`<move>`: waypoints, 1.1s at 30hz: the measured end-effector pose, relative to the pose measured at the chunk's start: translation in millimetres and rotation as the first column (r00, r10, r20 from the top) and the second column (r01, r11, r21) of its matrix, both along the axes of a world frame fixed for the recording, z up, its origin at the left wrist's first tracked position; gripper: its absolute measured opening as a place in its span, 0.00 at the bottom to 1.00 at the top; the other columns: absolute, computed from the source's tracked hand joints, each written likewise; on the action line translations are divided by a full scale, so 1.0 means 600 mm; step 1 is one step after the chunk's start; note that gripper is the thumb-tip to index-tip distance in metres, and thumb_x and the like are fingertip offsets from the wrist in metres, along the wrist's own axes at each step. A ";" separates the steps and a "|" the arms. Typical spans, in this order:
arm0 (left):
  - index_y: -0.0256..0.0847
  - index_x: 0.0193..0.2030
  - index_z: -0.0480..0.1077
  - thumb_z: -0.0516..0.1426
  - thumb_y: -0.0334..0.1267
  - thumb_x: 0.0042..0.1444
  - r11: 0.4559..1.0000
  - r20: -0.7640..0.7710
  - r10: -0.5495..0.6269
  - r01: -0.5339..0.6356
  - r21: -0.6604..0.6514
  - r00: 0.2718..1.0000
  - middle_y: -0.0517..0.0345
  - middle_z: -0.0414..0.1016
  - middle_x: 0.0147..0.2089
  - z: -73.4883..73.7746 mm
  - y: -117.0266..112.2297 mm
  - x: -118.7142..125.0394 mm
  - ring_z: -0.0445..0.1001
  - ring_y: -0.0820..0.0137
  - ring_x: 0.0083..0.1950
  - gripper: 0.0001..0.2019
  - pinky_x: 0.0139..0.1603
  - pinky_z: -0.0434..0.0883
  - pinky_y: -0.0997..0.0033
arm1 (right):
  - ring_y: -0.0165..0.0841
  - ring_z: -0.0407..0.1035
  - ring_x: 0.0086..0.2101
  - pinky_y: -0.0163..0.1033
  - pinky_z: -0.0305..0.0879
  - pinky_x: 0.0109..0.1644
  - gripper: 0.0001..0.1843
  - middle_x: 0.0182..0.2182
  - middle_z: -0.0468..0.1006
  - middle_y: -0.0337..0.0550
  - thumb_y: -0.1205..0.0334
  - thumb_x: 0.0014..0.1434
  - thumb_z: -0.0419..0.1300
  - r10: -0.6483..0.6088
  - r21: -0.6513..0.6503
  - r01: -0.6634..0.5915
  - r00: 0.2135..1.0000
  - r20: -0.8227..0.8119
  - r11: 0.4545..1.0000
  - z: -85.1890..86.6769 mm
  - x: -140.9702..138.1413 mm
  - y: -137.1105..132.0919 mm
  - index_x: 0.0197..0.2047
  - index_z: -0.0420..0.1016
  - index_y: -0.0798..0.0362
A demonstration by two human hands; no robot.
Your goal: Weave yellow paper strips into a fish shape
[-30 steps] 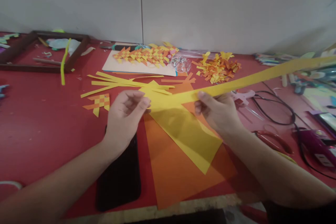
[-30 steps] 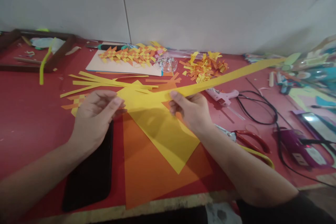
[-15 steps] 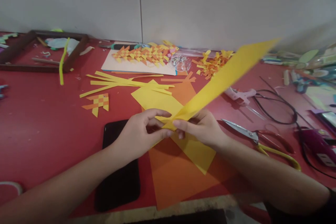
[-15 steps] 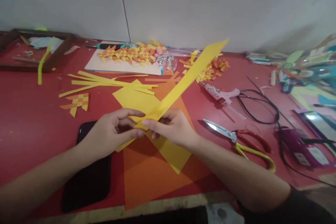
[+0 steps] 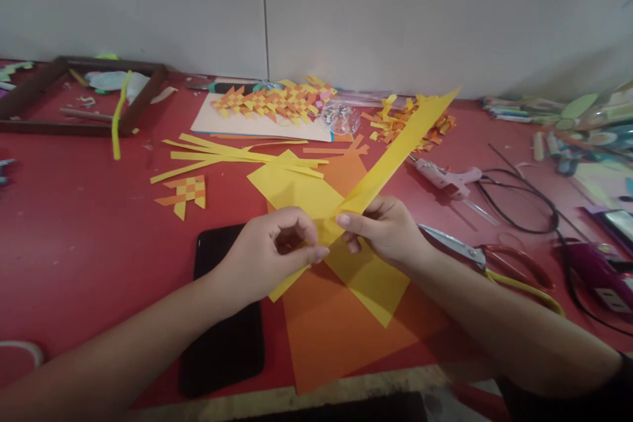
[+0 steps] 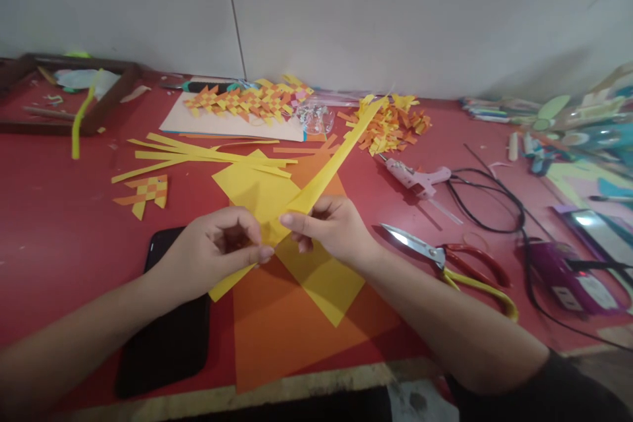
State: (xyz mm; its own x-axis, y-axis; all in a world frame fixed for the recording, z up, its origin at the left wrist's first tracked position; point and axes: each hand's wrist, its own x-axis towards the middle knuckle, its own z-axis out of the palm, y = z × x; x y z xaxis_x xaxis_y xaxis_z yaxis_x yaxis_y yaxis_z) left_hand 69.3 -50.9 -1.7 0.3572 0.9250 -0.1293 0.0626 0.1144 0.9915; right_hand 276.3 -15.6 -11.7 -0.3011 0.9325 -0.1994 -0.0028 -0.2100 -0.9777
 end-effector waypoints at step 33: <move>0.39 0.47 0.79 0.59 0.36 0.58 0.978 -0.190 -0.160 0.182 0.102 0.969 0.53 0.81 0.41 0.004 0.007 -0.002 0.75 0.72 0.35 0.12 0.35 0.70 0.76 | 0.25 0.67 0.15 0.30 0.63 0.19 0.17 0.18 0.76 0.38 0.51 0.47 0.73 0.055 -0.028 -0.054 0.998 0.040 0.998 0.000 0.024 0.022 0.25 0.77 0.57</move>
